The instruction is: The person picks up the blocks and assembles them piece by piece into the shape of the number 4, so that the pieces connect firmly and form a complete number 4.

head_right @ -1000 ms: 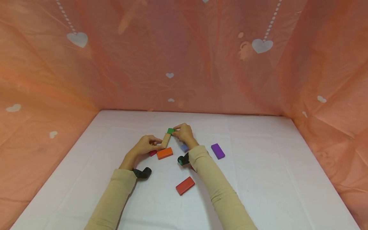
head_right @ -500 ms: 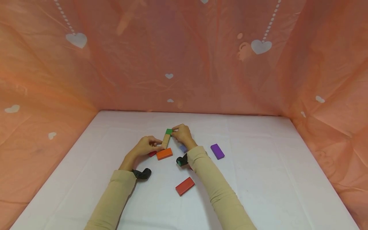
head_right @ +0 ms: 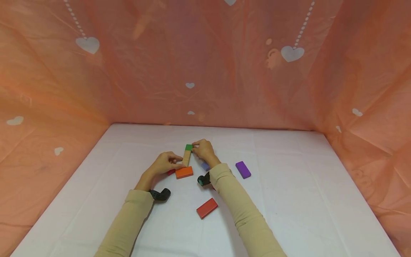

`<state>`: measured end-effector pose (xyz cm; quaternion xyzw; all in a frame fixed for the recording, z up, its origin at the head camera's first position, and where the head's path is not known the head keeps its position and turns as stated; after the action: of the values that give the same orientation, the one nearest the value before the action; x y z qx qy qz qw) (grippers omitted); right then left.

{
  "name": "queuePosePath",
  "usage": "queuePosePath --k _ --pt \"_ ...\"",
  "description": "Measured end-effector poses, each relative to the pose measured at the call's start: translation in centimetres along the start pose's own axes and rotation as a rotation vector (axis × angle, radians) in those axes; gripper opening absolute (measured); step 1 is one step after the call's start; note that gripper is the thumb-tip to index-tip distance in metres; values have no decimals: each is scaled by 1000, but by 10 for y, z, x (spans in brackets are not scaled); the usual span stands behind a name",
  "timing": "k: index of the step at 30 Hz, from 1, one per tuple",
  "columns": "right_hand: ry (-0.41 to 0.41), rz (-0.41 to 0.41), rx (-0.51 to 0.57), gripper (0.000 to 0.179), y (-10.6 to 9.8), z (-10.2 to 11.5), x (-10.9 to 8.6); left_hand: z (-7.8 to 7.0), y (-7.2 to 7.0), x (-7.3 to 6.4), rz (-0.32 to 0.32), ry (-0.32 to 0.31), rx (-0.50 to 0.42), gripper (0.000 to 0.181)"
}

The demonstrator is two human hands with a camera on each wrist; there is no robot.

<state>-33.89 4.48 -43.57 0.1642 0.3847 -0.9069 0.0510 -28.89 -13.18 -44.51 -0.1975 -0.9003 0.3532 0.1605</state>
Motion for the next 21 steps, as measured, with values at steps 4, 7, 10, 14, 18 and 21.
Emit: queuePosePath --k 4,7,10,14,18,21 --pt "1 5 10 34 0 0 0 2 1 1 1 -1 9 41" --pt "-9 6 11 34 0 1 -1 3 1 2 2 -3 14 41" --pt "-20 4 9 35 0 1 -2 3 1 2 4 0 16 42" --pt "-27 1 14 37 0 1 -2 4 0 2 2 -9 -7 42" --pt "-38 0 31 37 0 0 -3 6 0 0 0 -24 -47 42" --pt "-51 -3 49 35 -1 -1 -5 9 -2 -1 4 -14 -52 39"
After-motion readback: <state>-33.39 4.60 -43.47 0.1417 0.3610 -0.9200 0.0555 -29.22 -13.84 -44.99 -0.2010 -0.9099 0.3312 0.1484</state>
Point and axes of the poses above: each hand's wrist, its own x-axis towards the middle knuckle, its own y-axis out of the palm, z = x × y, the point moved 3 cm from there along x, towards the middle knuckle, and after that the axes turned 15 degrees about y, right-handed, at the moved point
